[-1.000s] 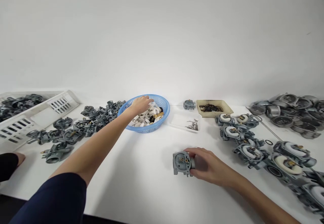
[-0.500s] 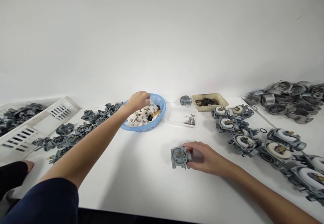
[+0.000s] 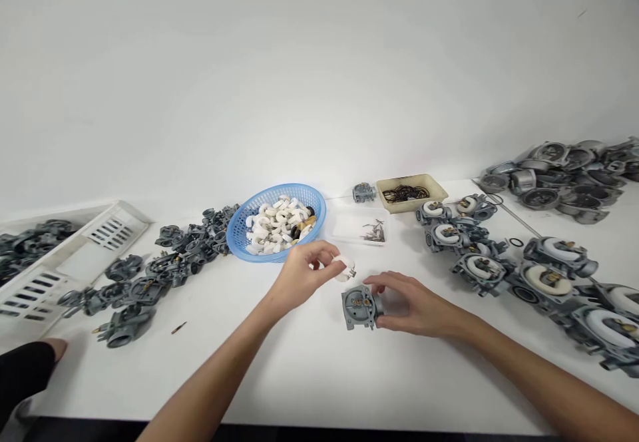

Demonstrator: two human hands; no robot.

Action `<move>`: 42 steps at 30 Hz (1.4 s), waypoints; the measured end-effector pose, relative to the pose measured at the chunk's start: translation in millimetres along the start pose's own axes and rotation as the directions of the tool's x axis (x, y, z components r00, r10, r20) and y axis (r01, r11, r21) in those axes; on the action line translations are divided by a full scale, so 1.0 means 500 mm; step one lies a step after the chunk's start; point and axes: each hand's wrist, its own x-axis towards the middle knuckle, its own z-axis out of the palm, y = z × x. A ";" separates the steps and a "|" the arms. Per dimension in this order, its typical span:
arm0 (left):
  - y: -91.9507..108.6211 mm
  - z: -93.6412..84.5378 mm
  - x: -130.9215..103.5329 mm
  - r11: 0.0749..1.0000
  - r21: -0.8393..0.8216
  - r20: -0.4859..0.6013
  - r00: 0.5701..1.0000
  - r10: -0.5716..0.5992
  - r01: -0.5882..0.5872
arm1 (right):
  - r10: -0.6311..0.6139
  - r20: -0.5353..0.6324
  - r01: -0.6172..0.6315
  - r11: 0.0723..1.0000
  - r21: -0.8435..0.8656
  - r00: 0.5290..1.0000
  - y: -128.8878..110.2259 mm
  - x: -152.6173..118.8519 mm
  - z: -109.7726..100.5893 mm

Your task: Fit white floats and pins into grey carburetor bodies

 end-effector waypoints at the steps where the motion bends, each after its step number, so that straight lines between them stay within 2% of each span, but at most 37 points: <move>1: -0.006 0.014 -0.006 0.999 -0.042 -0.003 1.000 -0.007 0.007 | -0.009 -0.026 0.009 1.000 0.016 1.000 -0.001 0.000 -0.002; 4: -0.018 0.047 -0.016 0.992 -0.124 -0.051 0.999 -0.012 0.006 | -0.047 -0.178 0.060 0.996 0.072 0.983 -0.006 0.000 0.000; 7: -0.014 0.073 -0.029 0.990 -0.134 -0.135 0.991 0.016 -0.034 | -0.036 -0.291 0.083 0.985 0.148 0.956 -0.020 0.000 0.003; 11: 0.001 0.102 -0.051 0.987 -0.106 -0.194 0.976 0.100 -0.123 | 0.089 -0.290 0.005 0.952 0.307 0.953 -0.041 -0.003 -0.002; 13: 0.006 0.114 -0.059 0.979 -0.072 -0.227 0.959 0.171 -0.191 | 0.099 -0.287 0.010 0.934 0.358 0.953 -0.046 -0.007 -0.003; 15: 0.012 0.123 -0.062 0.972 -0.036 -0.269 0.939 0.214 -0.232 | 0.051 -0.310 0.063 0.936 0.348 0.949 -0.048 -0.012 -0.002; 19: 0.022 0.129 -0.065 0.986 -0.071 -0.309 0.943 0.123 -0.152 | -0.143 -0.389 0.233 0.953 0.194 0.910 -0.058 -0.021 0.009; 21: 0.021 0.128 -0.069 0.983 -0.048 -0.326 0.933 0.153 -0.178 | -0.165 -0.387 0.262 0.942 0.211 0.907 -0.067 -0.023 0.013; 23: 0.014 0.128 -0.073 0.953 0.043 -0.344 0.892 0.295 -0.299 | -0.117 -0.363 0.229 0.931 0.284 0.924 -0.075 -0.025 0.015; 25: 0.002 0.131 -0.078 0.873 0.169 -0.323 0.811 0.488 -0.458 | -0.061 -0.337 0.184 0.920 0.346 0.939 -0.081 -0.025 0.015; 27: -0.010 0.138 -0.082 0.771 0.285 -0.273 0.722 0.635 -0.570 | -0.018 -0.312 0.143 0.912 0.383 0.950 -0.085 -0.026 0.015; 29: -0.020 0.146 -0.085 0.708 0.355 -0.239 0.673 0.700 -0.611 | 0.022 -0.290 0.102 0.910 0.403 0.957 -0.088 -0.027 0.016; 32: -0.025 0.152 -0.087 0.666 0.409 -0.206 0.648 0.733 -0.624 | 0.072 -0.270 0.053 0.902 0.429 0.960 -0.088 -0.027 0.016; 34: -0.024 0.147 -0.087 0.671 0.422 -0.183 0.667 0.722 -0.610 | 0.084 -0.295 0.047 0.910 0.412 0.952 -0.083 -0.025 0.014; 35: -0.023 0.142 -0.086 0.691 0.410 -0.181 0.690 0.701 -0.595 | 0.079 -0.325 0.053 0.925 0.376 0.942 -0.079 -0.023 0.011; 38: -0.027 0.119 -0.086 0.802 0.322 -0.180 0.799 0.573 -0.502 | 0.005 -0.393 0.068 0.983 0.172 0.920 -0.067 -0.011 0.002; 40: -0.039 0.105 -0.087 0.854 0.283 -0.153 0.859 0.489 -0.436 | -0.048 -0.371 0.073 0.996 0.053 0.927 -0.065 0.000 -0.001; 42: -0.055 0.097 -0.090 0.874 0.245 -0.132 0.878 0.459 -0.420 | -0.080 -0.311 0.086 0.996 0.006 0.947 -0.070 0.013 0.002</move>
